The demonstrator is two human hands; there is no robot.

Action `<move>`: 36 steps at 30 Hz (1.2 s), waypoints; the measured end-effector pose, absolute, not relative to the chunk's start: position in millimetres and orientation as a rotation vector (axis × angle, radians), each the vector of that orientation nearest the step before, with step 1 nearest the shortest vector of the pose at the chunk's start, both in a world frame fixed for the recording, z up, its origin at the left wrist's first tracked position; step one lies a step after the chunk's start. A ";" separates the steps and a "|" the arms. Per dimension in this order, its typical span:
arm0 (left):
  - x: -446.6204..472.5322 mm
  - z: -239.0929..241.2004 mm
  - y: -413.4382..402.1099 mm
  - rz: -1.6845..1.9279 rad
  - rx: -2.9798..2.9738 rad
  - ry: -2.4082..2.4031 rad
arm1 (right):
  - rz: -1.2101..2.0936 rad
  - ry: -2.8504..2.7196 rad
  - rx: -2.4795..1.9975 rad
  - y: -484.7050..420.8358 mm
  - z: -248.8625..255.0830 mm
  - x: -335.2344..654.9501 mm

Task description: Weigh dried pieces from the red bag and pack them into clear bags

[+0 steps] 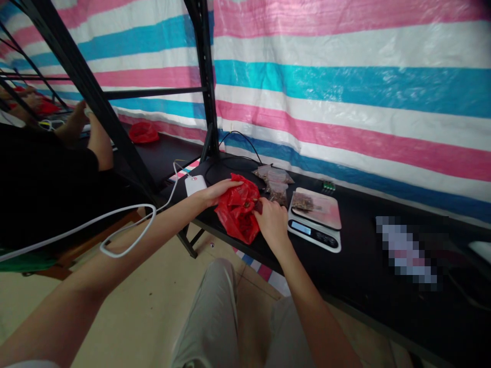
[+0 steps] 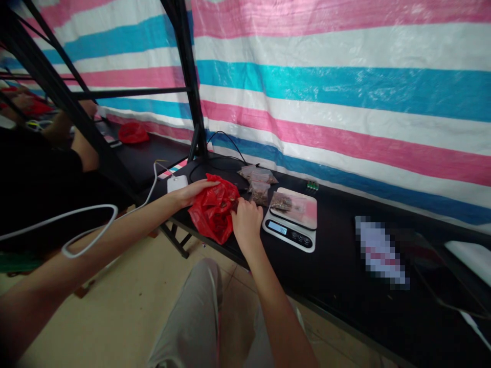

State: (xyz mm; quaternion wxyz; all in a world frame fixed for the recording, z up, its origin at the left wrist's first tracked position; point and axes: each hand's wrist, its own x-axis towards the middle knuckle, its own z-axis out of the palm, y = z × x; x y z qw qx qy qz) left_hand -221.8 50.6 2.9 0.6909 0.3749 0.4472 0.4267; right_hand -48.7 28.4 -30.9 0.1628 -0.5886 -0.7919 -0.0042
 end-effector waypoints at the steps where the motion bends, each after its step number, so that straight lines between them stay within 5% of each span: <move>1: -220.6 3.3 50.9 0.943 0.849 0.995 | -0.018 -2.257 -1.673 28.1 -31.8 -48.7; 36: -226.0 27.5 53.7 0.798 1.046 1.288 | 0.001 -2.200 -1.566 17.8 -46.4 -45.8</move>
